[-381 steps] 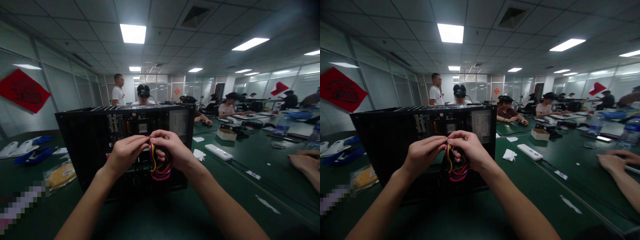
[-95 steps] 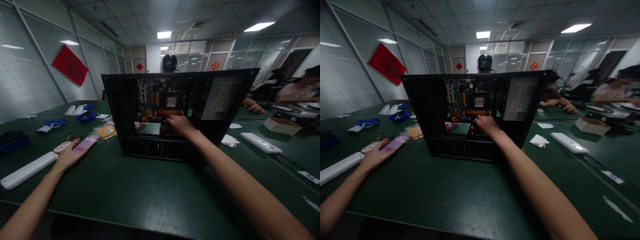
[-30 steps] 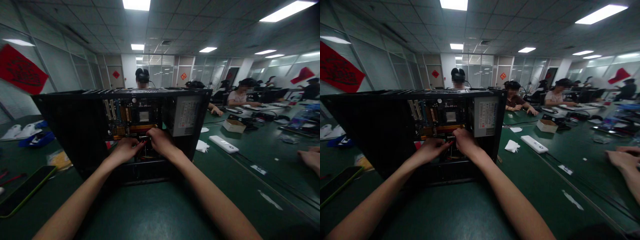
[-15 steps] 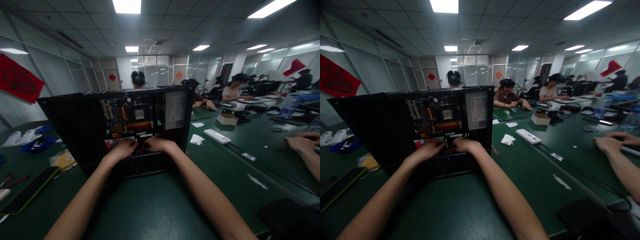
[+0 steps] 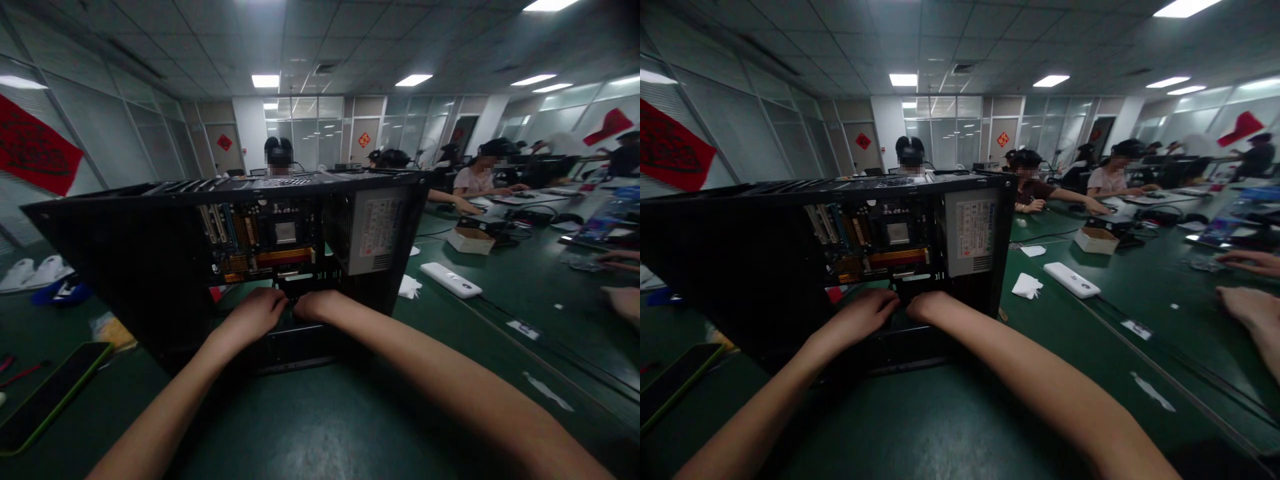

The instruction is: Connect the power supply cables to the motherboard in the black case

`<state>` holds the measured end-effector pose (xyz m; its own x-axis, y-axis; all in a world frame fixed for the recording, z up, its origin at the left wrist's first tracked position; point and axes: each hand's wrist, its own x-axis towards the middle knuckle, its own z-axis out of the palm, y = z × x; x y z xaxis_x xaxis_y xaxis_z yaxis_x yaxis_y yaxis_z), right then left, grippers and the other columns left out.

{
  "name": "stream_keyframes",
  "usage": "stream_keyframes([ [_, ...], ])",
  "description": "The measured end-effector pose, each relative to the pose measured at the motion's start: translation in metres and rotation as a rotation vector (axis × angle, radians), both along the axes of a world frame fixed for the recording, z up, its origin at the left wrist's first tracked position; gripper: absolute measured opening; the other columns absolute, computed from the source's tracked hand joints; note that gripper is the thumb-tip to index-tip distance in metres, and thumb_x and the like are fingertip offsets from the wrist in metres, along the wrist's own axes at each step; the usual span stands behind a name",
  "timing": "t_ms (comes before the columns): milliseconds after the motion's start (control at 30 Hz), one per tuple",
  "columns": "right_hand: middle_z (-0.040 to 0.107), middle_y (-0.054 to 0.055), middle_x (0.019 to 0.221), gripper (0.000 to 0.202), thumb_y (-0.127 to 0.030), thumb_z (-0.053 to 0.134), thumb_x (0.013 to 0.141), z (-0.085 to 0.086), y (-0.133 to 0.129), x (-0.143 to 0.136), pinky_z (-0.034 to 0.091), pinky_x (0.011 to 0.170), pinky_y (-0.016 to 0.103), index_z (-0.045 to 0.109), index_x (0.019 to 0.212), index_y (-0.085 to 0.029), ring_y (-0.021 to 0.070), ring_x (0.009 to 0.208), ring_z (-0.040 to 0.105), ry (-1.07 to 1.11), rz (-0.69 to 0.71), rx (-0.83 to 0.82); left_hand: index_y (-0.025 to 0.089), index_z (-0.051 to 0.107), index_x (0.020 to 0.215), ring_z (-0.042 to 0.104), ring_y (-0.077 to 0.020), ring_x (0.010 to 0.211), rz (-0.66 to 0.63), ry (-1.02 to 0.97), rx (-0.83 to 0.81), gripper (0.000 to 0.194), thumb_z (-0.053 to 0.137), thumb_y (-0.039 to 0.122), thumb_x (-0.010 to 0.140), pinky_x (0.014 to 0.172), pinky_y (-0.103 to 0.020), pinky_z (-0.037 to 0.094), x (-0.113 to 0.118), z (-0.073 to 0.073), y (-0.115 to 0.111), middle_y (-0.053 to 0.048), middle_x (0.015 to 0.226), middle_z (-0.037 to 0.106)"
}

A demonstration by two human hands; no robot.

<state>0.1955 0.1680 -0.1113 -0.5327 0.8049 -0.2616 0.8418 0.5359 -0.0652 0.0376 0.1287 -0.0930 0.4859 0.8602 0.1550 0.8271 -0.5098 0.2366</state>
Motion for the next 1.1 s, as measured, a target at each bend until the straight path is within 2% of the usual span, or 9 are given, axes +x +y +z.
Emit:
stream_keyframes([
  [67, 0.076, 0.016, 0.107, 0.026, -0.018, 0.057, 0.091, 0.007, -0.006, 0.004, 0.057, 0.078, 0.036, 0.076, 0.108, -0.016, 0.029, 0.097, 0.073, 0.012, 0.083, 0.089, 0.019, 0.07, 0.092, 0.069, -0.0267, 0.09, -0.005, -0.046, 0.04, 0.029, 0.042, 0.027, 0.097, 0.082, -0.037, 0.05, -0.003, -0.002, 0.0, -0.011, 0.096, 0.075],
  [167, 0.069, 0.015, 0.122, 0.035, -0.018, 0.044, 0.099, 0.019, -0.016, 0.015, 0.054, 0.084, 0.038, 0.064, 0.127, -0.018, 0.0276, 0.107, 0.068, 0.191, 0.147, 0.405, 0.018, 0.065, 0.099, 0.068, -0.0275, 0.093, 0.002, -0.185, 0.183, 0.025, 0.041, 0.022, 0.095, 0.084, -0.04, 0.051, -0.009, -0.006, 0.003, -0.013, 0.1, 0.072],
  [267, 0.06, 0.014, 0.132, 0.034, -0.015, 0.044, 0.098, 0.024, -0.022, 0.022, 0.052, 0.09, 0.037, 0.059, 0.128, -0.018, 0.0254, 0.115, 0.062, 0.447, 0.153, 0.578, 0.017, 0.061, 0.108, 0.066, -0.0271, 0.098, -0.037, -0.345, 0.304, 0.027, 0.043, 0.014, 0.088, 0.087, -0.041, 0.051, -0.014, -0.004, 0.007, -0.013, 0.104, 0.07],
  [400, 0.051, 0.013, 0.14, 0.045, -0.009, 0.053, 0.09, 0.02, -0.022, 0.023, 0.044, 0.105, 0.039, 0.051, 0.134, -0.019, 0.0231, 0.128, 0.051, 0.835, 0.215, 0.663, 0.017, 0.059, 0.124, 0.067, -0.024, 0.104, -0.164, -0.517, 0.29, 0.035, 0.046, 0.017, 0.091, 0.094, -0.039, 0.052, -0.019, 0.01, 0.006, -0.01, 0.112, 0.071],
  [500, 0.055, 0.012, 0.128, 0.047, -0.012, 0.063, 0.082, 0.016, -0.019, 0.023, 0.047, 0.099, 0.038, 0.05, 0.128, -0.017, 0.0235, 0.117, 0.055, 1.017, 0.125, 0.679, 0.022, 0.056, 0.136, 0.062, -0.0236, 0.118, -0.286, -0.441, 0.264, 0.043, 0.05, 0.022, 0.093, 0.102, -0.04, 0.049, -0.025, 0.022, 0.002, -0.01, 0.128, 0.066],
  [633, 0.061, 0.007, 0.106, 0.017, -0.02, 0.064, 0.087, 0.016, -0.019, 0.025, 0.047, 0.088, 0.034, 0.059, 0.103, -0.017, 0.0211, 0.099, 0.059, 0.931, 0.061, 0.601, 0.025, 0.066, 0.127, 0.058, -0.0239, 0.125, -0.297, -0.33, 0.301, 0.036, 0.053, 0.025, 0.094, 0.107, -0.04, 0.047, -0.036, 0.027, 0.004, -0.009, 0.133, 0.062],
  [733, 0.064, 0.01, 0.118, 0.022, -0.021, 0.057, 0.094, 0.017, -0.022, 0.022, 0.046, 0.094, 0.034, 0.06, 0.115, -0.017, 0.021, 0.109, 0.06, 0.865, 0.105, 0.516, 0.023, 0.069, 0.118, 0.061, -0.0245, 0.12, -0.244, -0.34, 0.338, 0.029, 0.057, 0.032, 0.093, 0.105, -0.039, 0.048, -0.042, 0.024, 0.011, -0.008, 0.128, 0.065],
  [867, 0.064, 0.014, 0.131, 0.037, -0.016, 0.048, 0.097, 0.018, -0.026, 0.016, 0.045, 0.101, 0.036, 0.056, 0.133, -0.014, 0.0227, 0.121, 0.059, 0.821, 0.136, 0.437, 0.02, 0.07, 0.11, 0.069, -0.0226, 0.102, -0.148, -0.384, 0.38, 0.027, 0.056, 0.037, 0.095, 0.093, -0.034, 0.053, -0.045, 0.021, 0.015, -0.007, 0.11, 0.074],
  [1100, 0.061, 0.009, 0.14, 0.051, -0.016, 0.045, 0.097, 0.024, -0.031, 0.017, 0.044, 0.109, 0.036, 0.047, 0.148, -0.02, 0.0205, 0.13, 0.055, 0.904, 0.162, 0.448, 0.018, 0.067, 0.111, 0.071, -0.02, 0.096, 0.025, -0.573, 0.445, 0.028, 0.048, 0.033, 0.097, 0.085, -0.029, 0.054, -0.039, 0.021, 0.005, -0.006, 0.106, 0.075],
])
